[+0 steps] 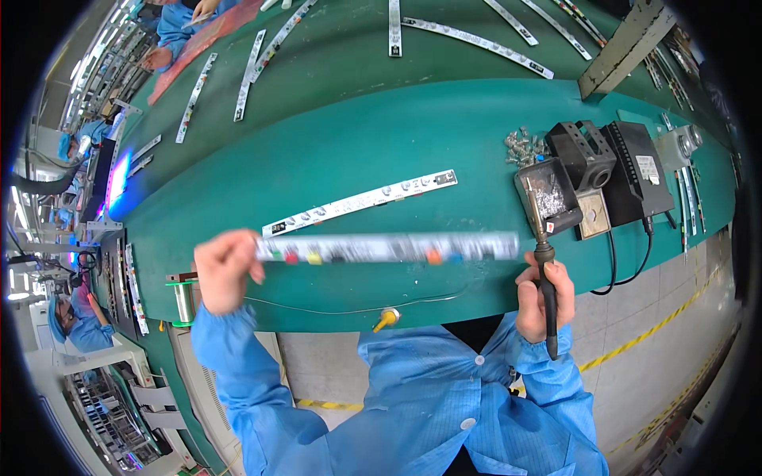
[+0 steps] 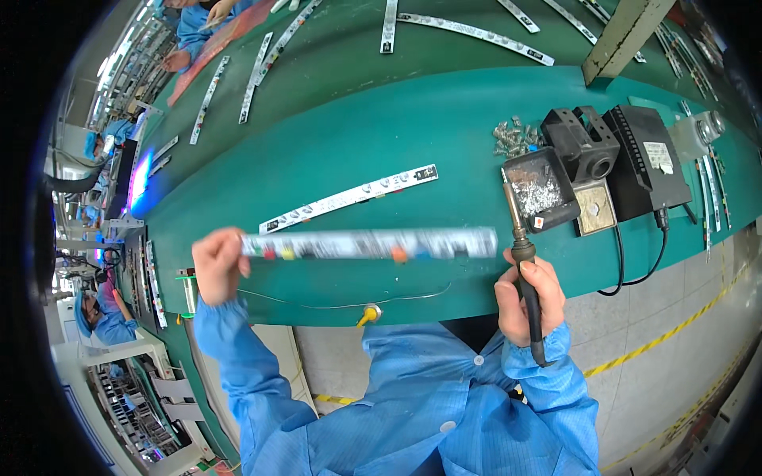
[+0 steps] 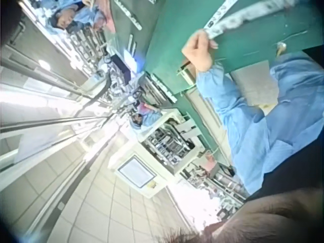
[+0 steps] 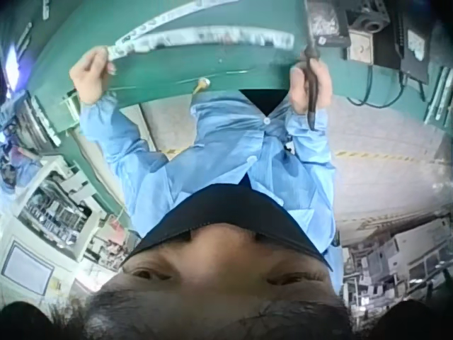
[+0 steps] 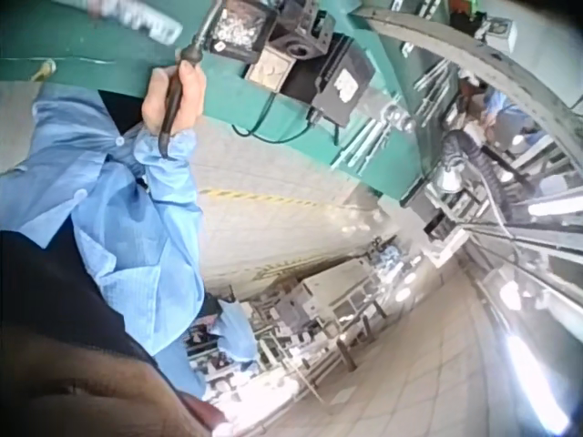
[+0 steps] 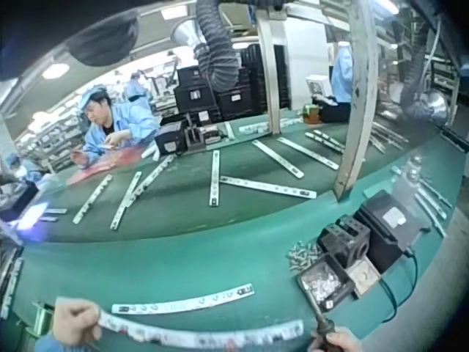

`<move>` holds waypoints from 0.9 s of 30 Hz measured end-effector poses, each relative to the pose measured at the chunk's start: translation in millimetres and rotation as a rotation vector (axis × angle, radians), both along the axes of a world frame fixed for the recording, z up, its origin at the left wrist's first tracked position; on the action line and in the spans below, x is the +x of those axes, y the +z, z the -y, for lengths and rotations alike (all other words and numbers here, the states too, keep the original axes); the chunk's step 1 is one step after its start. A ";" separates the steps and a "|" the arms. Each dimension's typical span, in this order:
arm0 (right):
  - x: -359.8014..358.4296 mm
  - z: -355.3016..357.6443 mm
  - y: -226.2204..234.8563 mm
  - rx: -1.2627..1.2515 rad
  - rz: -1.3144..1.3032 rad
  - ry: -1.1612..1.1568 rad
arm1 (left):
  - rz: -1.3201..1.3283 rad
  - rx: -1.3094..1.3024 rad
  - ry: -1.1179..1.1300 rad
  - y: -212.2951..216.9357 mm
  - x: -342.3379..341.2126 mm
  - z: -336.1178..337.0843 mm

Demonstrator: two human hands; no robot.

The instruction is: Soldering electronic components onto LED circuit strips at an assembly station.

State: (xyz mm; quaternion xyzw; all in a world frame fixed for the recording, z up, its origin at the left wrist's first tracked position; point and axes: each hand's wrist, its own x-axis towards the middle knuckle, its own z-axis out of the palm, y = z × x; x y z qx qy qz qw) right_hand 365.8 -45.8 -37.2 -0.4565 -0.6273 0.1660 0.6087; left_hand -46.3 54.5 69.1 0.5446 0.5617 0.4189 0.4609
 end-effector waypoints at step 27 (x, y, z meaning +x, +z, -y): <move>-1.8 -4.3 2.7 -0.044 0.022 -0.053 | -0.722 0.663 -0.400 -47.6 94.0 -11.8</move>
